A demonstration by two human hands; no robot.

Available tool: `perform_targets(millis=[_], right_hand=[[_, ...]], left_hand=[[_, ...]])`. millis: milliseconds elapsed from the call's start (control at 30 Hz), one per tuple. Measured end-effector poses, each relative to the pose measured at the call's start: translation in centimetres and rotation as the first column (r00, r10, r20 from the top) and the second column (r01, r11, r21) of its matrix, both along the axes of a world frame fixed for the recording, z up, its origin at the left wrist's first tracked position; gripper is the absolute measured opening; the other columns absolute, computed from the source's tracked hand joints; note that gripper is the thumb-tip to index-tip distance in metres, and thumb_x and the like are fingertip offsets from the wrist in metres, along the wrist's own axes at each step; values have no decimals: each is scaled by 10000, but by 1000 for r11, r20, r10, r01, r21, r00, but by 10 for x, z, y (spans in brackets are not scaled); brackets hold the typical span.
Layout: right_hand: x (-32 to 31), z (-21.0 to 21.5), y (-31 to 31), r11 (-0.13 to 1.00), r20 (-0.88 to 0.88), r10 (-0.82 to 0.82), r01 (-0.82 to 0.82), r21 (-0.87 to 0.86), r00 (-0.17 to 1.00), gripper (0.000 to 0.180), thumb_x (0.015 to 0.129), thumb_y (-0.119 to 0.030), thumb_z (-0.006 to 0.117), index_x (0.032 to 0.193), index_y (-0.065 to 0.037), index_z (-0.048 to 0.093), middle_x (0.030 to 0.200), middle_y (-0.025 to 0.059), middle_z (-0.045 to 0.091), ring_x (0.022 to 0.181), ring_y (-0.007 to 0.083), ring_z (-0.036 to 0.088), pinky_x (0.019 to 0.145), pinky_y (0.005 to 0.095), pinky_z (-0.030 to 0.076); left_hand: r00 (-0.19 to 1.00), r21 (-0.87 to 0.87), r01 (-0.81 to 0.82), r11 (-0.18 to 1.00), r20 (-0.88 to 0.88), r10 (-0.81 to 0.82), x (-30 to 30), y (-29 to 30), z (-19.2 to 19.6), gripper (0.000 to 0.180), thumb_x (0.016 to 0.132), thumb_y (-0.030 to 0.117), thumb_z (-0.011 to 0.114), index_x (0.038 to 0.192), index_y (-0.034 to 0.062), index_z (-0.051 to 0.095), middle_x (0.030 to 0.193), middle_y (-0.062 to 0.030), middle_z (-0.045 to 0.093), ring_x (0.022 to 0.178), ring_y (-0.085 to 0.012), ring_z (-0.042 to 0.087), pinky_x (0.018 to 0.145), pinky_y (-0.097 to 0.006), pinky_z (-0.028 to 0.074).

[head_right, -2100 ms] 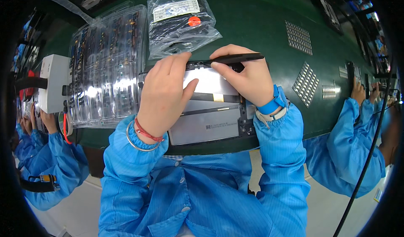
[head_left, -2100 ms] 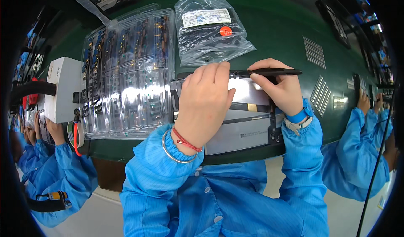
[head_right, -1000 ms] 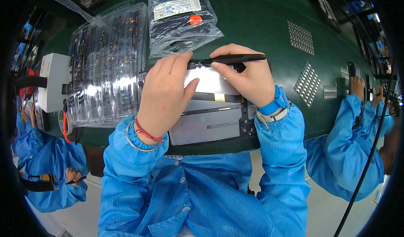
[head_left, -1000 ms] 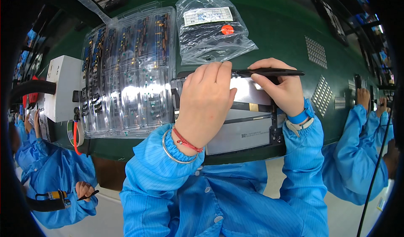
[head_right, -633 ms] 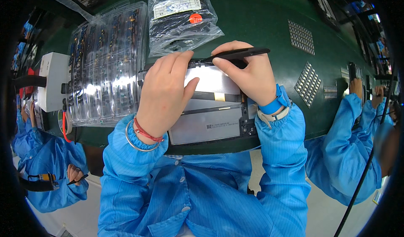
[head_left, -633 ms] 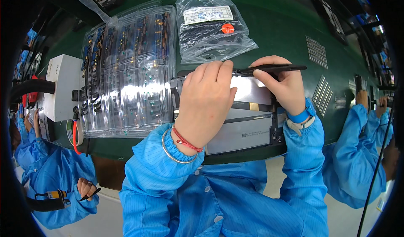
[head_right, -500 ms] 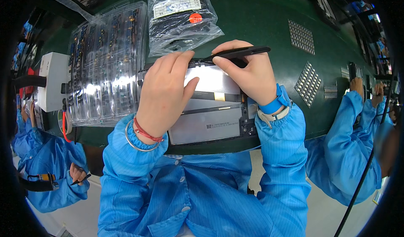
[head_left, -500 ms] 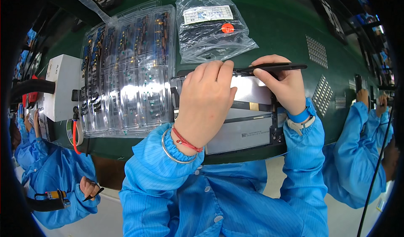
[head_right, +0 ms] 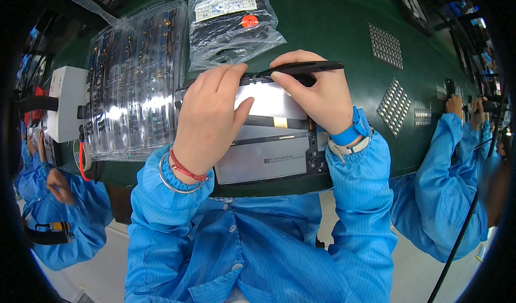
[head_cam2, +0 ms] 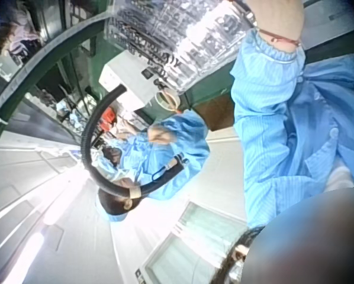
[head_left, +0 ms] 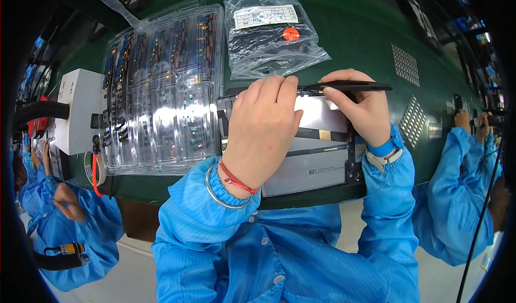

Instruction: The person assembles electronic components on a workbench, using a black plastic pry tool to insert small metal pieces into slots on a device chassis. They repeatedly pick up the device, flip it, and place it back down while working with the tool and components.

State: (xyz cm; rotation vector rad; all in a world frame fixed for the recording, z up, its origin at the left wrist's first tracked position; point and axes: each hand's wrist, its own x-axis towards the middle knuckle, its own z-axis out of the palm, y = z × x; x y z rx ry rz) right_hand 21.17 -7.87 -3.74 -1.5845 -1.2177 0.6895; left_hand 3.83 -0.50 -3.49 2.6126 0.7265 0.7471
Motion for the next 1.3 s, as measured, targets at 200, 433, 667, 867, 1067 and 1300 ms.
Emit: perform_targets(millis=[200,433,667,867,1067,1300], right_hand=[[-1,3,-1,999,24,6,-5,-35,1000,175,767,-85,647,921,-2,645,844,75,642,761,128,605,675,227,480],[-2,2,0,999,55,14,-13,-30,998,171,768,-83,645,920,-6,647,836,74,647,765,121,605,673,226,479],[-1,15,-3,918,499,49,-237,319,865,194,706,-15,684,897,-5,651,844,105,653,762,217,632,685,284,494],[-12,24,-10,769,823,8,-530,357,568,290,597,-94,618,874,-15,652,848,121,642,769,252,638,656,323,525],[-19,27,-10,719,863,18,-606,340,506,272,618,-109,618,873,-19,647,869,114,645,762,220,642,609,297,523],[-13,26,-12,730,824,55,-586,352,564,260,651,-111,615,894,-25,647,914,113,647,797,223,640,605,288,518]], left_hand=[[1000,-6,6,1000,4,-6,-1,0,1,446,698,73,676,1106,-10,515,1023,-153,560,960,-301,534,836,-371,431],[1000,-14,9,1000,13,-9,-1,0,-1,432,700,73,672,1096,-11,523,1017,-156,560,953,-305,537,833,-370,433],[999,2,16,1000,-32,-16,-2,-1,-2,469,696,116,679,1122,1,519,1097,-134,541,1026,-288,514,864,-387,413],[988,39,86,996,-133,-80,1,-8,-6,577,765,223,592,1287,39,432,1311,-95,448,1226,-268,408,988,-441,324],[994,150,-20,988,-104,36,3,-4,-2,589,746,151,557,1311,65,417,1341,-68,426,1252,-262,381,990,-488,303],[990,247,-79,966,-90,104,5,-4,-1,530,737,181,564,1251,72,493,1334,-40,434,1248,-242,379,965,-523,313]])
